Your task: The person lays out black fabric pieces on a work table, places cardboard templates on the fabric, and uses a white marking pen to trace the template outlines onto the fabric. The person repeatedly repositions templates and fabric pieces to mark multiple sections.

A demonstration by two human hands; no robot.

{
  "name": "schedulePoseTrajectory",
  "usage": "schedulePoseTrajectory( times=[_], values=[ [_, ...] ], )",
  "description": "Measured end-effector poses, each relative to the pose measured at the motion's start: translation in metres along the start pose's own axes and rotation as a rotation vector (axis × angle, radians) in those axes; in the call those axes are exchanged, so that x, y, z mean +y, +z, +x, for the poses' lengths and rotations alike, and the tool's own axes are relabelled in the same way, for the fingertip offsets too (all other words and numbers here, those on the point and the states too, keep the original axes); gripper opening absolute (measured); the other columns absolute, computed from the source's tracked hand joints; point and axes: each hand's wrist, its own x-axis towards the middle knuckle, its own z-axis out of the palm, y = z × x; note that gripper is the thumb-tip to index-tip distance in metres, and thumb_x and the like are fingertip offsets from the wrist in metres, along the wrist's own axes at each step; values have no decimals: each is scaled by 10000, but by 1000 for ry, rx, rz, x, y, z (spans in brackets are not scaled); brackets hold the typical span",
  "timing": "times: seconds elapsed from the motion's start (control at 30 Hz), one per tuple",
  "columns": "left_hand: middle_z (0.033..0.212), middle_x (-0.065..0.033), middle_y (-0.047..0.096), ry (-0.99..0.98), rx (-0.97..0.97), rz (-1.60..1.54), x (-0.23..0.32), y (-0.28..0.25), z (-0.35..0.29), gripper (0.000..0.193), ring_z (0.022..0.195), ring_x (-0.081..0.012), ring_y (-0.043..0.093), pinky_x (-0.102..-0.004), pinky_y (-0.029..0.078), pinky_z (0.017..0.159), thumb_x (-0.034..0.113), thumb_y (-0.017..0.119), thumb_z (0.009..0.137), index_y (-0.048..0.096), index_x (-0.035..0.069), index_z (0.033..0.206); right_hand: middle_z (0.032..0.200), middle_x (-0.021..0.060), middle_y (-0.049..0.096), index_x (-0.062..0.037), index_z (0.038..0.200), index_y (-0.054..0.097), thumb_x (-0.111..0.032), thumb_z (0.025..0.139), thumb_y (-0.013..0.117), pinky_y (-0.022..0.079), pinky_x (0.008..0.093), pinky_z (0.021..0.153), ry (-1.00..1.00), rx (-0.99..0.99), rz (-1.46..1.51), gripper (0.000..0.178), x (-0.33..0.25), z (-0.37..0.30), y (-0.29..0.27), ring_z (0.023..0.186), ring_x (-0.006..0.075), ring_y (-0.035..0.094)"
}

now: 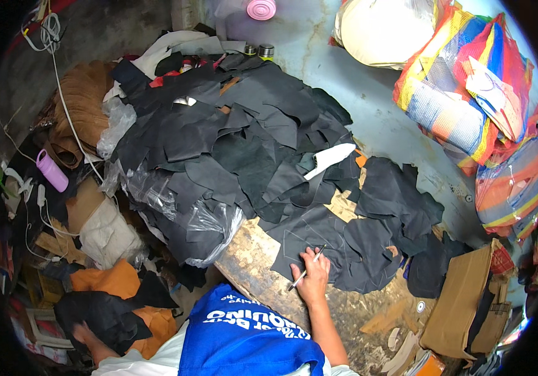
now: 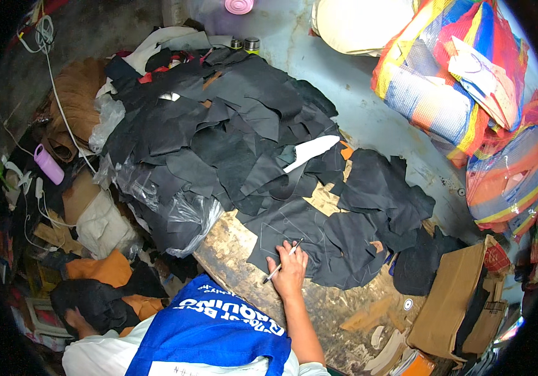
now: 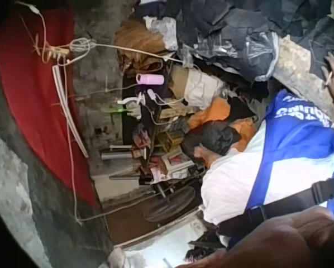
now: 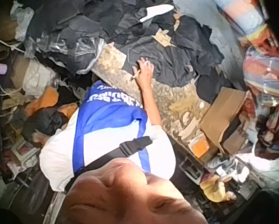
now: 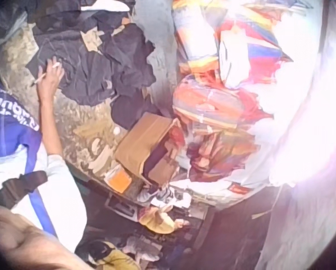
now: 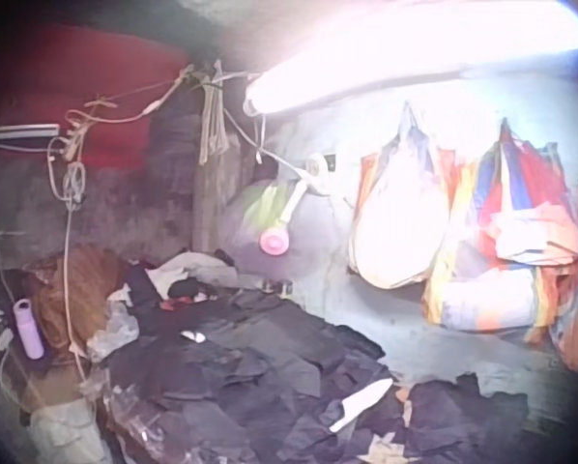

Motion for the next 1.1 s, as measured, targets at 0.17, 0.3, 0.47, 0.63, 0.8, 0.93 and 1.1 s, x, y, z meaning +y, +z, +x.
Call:
schedulePoseTrajectory(
  times=[0.17,0.3,0.47,0.63,0.8,0.93,1.1],
  values=[
    [883,-122,680,-1167,-298,-810,7,-21,10,363,851,-244,657,-358,504,748,427,577,840,650,86,941,1134,165,592,-51,989,604,-188,678,726,336,479,953,0,-12,-14,361,1,1,-1,1132,372,488],
    [1001,-154,628,-1140,-141,-757,26,-76,-4,394,921,-276,619,-373,486,786,377,575,842,567,59,1075,1126,166,588,-45,985,607,-204,695,724,334,480,943,-9,-8,8,351,0,1,-1,1127,378,481],
    [1148,-193,564,-794,161,-413,86,-156,-20,502,1009,-317,572,-391,463,834,313,571,845,463,24,1242,1124,160,589,-45,977,613,-202,691,724,334,479,944,7,-19,20,345,0,2,-2,1132,377,481],
    [913,-122,665,593,389,-1524,237,-277,-53,311,875,-230,628,-331,479,780,20,542,797,609,13,1100,1120,157,589,-44,977,610,-200,689,722,327,487,957,20,-28,20,346,1,2,-1,1137,378,478],
    [762,-109,669,1118,-413,-1745,379,-378,-186,406,672,-160,643,-267,507,614,198,742,761,602,-50,1050,1114,154,591,-43,970,611,-188,686,723,326,494,962,30,-28,39,339,1,1,-1,1127,378,485],
    [801,-187,658,991,-187,-1693,437,-419,-238,767,730,-208,651,-301,510,664,165,800,663,400,-93,1264,1105,164,599,-38,962,604,-160,655,740,351,476,941,15,-14,26,358,3,0,-1,1111,380,501],
    [845,-37,517,976,-697,-2294,429,-462,-249,770,677,-87,516,-211,468,652,-75,652,665,328,-13,1361,1071,168,609,-33,952,617,-187,679,736,353,471,945,31,-15,38,336,-2,4,-3,1104,375,506]
  ],
)
